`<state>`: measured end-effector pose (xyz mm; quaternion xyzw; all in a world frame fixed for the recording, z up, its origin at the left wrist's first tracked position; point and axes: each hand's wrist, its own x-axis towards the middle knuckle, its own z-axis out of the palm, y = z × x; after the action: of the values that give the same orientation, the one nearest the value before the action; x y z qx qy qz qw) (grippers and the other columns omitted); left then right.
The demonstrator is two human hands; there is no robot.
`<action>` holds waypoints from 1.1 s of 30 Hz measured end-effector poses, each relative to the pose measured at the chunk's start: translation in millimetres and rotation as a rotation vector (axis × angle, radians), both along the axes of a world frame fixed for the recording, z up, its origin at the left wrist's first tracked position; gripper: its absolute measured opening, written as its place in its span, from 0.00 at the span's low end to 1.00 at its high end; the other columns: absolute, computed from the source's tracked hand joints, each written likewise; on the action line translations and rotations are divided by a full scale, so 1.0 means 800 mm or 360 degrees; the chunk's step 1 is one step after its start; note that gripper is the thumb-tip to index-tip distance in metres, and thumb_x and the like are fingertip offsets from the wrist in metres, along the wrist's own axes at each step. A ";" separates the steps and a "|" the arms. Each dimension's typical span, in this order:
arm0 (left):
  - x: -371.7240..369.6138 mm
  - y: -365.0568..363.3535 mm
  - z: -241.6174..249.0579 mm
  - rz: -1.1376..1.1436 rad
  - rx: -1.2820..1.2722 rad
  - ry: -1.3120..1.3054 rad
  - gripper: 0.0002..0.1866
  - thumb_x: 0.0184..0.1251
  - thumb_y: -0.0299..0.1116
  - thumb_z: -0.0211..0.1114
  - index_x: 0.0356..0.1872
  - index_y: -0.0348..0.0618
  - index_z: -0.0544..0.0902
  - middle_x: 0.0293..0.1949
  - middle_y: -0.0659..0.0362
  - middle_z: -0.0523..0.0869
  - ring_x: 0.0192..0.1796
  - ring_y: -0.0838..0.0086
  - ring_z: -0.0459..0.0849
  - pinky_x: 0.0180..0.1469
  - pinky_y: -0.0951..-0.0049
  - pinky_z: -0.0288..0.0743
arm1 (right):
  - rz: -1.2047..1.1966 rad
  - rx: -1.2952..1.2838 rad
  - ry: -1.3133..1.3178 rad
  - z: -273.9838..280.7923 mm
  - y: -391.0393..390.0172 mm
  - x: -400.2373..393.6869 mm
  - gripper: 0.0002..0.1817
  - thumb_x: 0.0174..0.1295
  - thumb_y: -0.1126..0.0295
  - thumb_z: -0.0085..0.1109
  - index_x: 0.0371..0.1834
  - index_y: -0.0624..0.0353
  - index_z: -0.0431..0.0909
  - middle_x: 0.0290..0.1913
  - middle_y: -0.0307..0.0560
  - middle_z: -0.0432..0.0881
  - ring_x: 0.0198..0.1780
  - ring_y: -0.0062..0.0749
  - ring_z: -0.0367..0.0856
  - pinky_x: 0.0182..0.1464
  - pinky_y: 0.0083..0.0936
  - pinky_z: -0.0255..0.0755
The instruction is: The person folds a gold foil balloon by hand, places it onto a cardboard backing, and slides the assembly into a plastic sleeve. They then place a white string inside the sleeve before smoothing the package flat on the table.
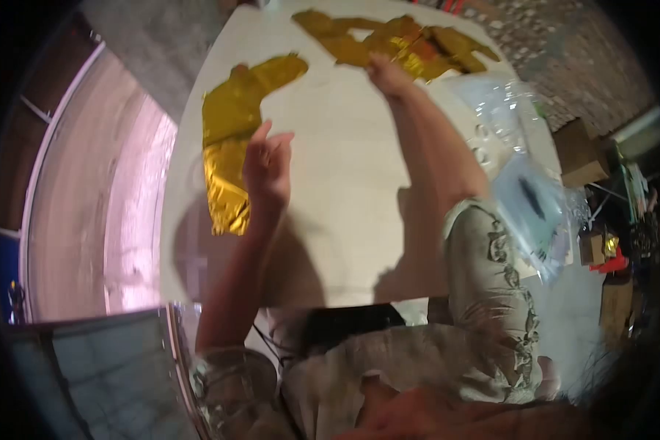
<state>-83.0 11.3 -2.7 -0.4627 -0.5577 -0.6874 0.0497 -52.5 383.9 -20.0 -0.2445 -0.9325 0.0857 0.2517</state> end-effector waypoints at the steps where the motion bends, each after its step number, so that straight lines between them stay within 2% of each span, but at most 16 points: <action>1: 0.000 0.003 -0.001 0.0037 -0.0005 -0.0039 0.17 0.72 0.20 0.58 0.60 0.32 0.71 0.44 0.52 0.86 0.44 0.76 0.82 0.54 0.76 0.74 | -0.0026 -0.0207 -0.0108 0.011 -0.008 0.007 0.19 0.67 0.60 0.51 0.58 0.54 0.76 0.65 0.53 0.75 0.65 0.55 0.73 0.66 0.43 0.67; 3: 0.000 0.003 -0.003 0.0066 -0.0068 -0.0105 0.19 0.72 0.24 0.59 0.61 0.31 0.70 0.44 0.54 0.87 0.42 0.78 0.81 0.49 0.77 0.75 | 0.0062 -0.0023 -0.0237 0.016 -0.006 0.016 0.19 0.69 0.57 0.50 0.59 0.48 0.77 0.58 0.50 0.81 0.57 0.53 0.79 0.60 0.42 0.73; 5: 0.014 -0.002 0.013 0.0054 -0.0203 -0.0371 0.19 0.72 0.25 0.59 0.61 0.30 0.70 0.43 0.55 0.88 0.39 0.80 0.81 0.47 0.79 0.75 | 0.0254 0.0543 0.0050 -0.020 0.028 0.027 0.19 0.68 0.54 0.53 0.59 0.44 0.79 0.50 0.50 0.85 0.50 0.51 0.83 0.53 0.42 0.76; 6: 0.008 0.000 0.013 0.0064 -0.0229 -0.0386 0.19 0.72 0.25 0.59 0.61 0.30 0.70 0.43 0.55 0.88 0.39 0.80 0.81 0.47 0.79 0.75 | 0.0263 0.0515 0.0039 -0.011 0.008 0.032 0.19 0.68 0.54 0.53 0.59 0.44 0.79 0.50 0.50 0.85 0.50 0.51 0.83 0.53 0.42 0.76; 8: 0.010 0.001 0.003 -0.0066 -0.0165 -0.0463 0.21 0.72 0.27 0.60 0.61 0.28 0.70 0.42 0.56 0.88 0.39 0.82 0.80 0.46 0.81 0.74 | 0.0163 0.0427 -0.0210 0.023 -0.051 0.064 0.14 0.66 0.57 0.51 0.36 0.53 0.82 0.31 0.54 0.87 0.34 0.47 0.87 0.38 0.47 0.80; 11: 0.015 0.000 0.010 -0.0067 -0.0277 -0.0395 0.22 0.71 0.27 0.62 0.61 0.27 0.70 0.42 0.56 0.88 0.39 0.83 0.80 0.46 0.82 0.74 | -0.0006 0.0608 -0.0509 0.022 -0.058 0.070 0.14 0.66 0.59 0.50 0.32 0.53 0.82 0.28 0.52 0.86 0.29 0.47 0.86 0.31 0.46 0.78; 15: 0.014 0.001 0.005 -0.0088 -0.0344 -0.0659 0.22 0.71 0.28 0.63 0.62 0.29 0.71 0.42 0.57 0.88 0.40 0.83 0.80 0.44 0.81 0.74 | 0.0067 0.0672 -0.0371 0.029 -0.058 0.073 0.13 0.62 0.64 0.53 0.25 0.56 0.82 0.25 0.53 0.84 0.26 0.45 0.85 0.26 0.42 0.77; 16: 0.013 -0.001 0.004 -0.0136 -0.0331 -0.0747 0.22 0.71 0.27 0.63 0.62 0.31 0.72 0.42 0.57 0.88 0.41 0.82 0.81 0.46 0.81 0.74 | -0.0023 0.0805 -0.0521 0.031 -0.061 0.072 0.13 0.62 0.64 0.52 0.25 0.56 0.82 0.24 0.51 0.84 0.26 0.45 0.85 0.26 0.40 0.77; 19: 0.015 -0.003 0.010 -0.0081 -0.0377 -0.0775 0.21 0.71 0.27 0.62 0.62 0.31 0.72 0.42 0.57 0.88 0.42 0.82 0.81 0.47 0.80 0.74 | -0.0036 0.0713 -0.0412 0.024 -0.055 0.066 0.14 0.63 0.64 0.51 0.25 0.56 0.83 0.23 0.51 0.84 0.25 0.44 0.85 0.26 0.40 0.76; 20: 0.015 -0.004 0.011 -0.0075 -0.0383 -0.0772 0.21 0.71 0.27 0.62 0.62 0.31 0.72 0.42 0.57 0.88 0.42 0.82 0.81 0.47 0.80 0.74 | 0.0542 0.0322 0.0307 0.003 -0.025 0.075 0.15 0.64 0.64 0.50 0.25 0.55 0.83 0.24 0.52 0.84 0.27 0.45 0.85 0.28 0.41 0.77; 22: 0.017 -0.006 0.010 -0.0069 -0.0348 -0.0815 0.21 0.71 0.25 0.61 0.62 0.31 0.72 0.43 0.56 0.88 0.44 0.80 0.82 0.49 0.80 0.75 | 0.0535 0.0275 0.0323 0.001 -0.026 0.073 0.14 0.64 0.64 0.51 0.26 0.56 0.84 0.26 0.53 0.85 0.29 0.47 0.86 0.30 0.41 0.78; 24: 0.020 -0.009 0.016 -0.0046 -0.0343 -0.0828 0.20 0.71 0.24 0.61 0.62 0.31 0.73 0.43 0.56 0.87 0.45 0.79 0.82 0.50 0.79 0.75 | 0.0511 0.0224 0.0333 0.013 -0.042 0.077 0.14 0.64 0.63 0.52 0.27 0.56 0.85 0.27 0.55 0.85 0.30 0.49 0.86 0.32 0.41 0.78; 26: 0.024 -0.011 0.016 -0.0031 -0.0341 -0.0850 0.20 0.71 0.24 0.60 0.62 0.32 0.73 0.44 0.55 0.87 0.46 0.78 0.83 0.52 0.78 0.76 | 0.0048 0.0216 0.0078 0.039 -0.069 0.068 0.12 0.62 0.62 0.57 0.30 0.57 0.86 0.31 0.57 0.86 0.34 0.51 0.85 0.37 0.42 0.78; 27: 0.023 -0.012 0.014 -0.0007 -0.0332 -0.0865 0.20 0.70 0.23 0.60 0.62 0.32 0.73 0.44 0.54 0.87 0.47 0.77 0.83 0.53 0.78 0.76 | 0.0042 0.0206 0.0069 0.049 -0.064 0.059 0.12 0.62 0.62 0.57 0.30 0.57 0.86 0.31 0.57 0.86 0.34 0.51 0.85 0.37 0.42 0.78; 29: 0.021 -0.012 0.013 0.0011 -0.0321 -0.0882 0.20 0.70 0.22 0.59 0.62 0.32 0.73 0.45 0.54 0.87 0.48 0.77 0.84 0.54 0.78 0.76 | -0.0255 -0.0437 -0.0438 0.070 -0.055 0.045 0.12 0.59 0.59 0.62 0.32 0.56 0.86 0.32 0.57 0.85 0.34 0.53 0.85 0.39 0.43 0.78; 33: 0.021 -0.015 0.012 0.0063 -0.0301 -0.0774 0.20 0.70 0.22 0.60 0.62 0.33 0.74 0.45 0.55 0.87 0.50 0.77 0.83 0.56 0.77 0.75 | -0.0141 -0.0025 0.0005 0.051 -0.072 0.061 0.14 0.59 0.56 0.63 0.33 0.56 0.86 0.32 0.57 0.85 0.35 0.52 0.85 0.40 0.44 0.78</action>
<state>-66.1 -0.8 6.9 -0.2755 -0.6239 -0.7222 -0.1158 -3.8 326.6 21.0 -0.2874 -0.9197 0.0821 0.2547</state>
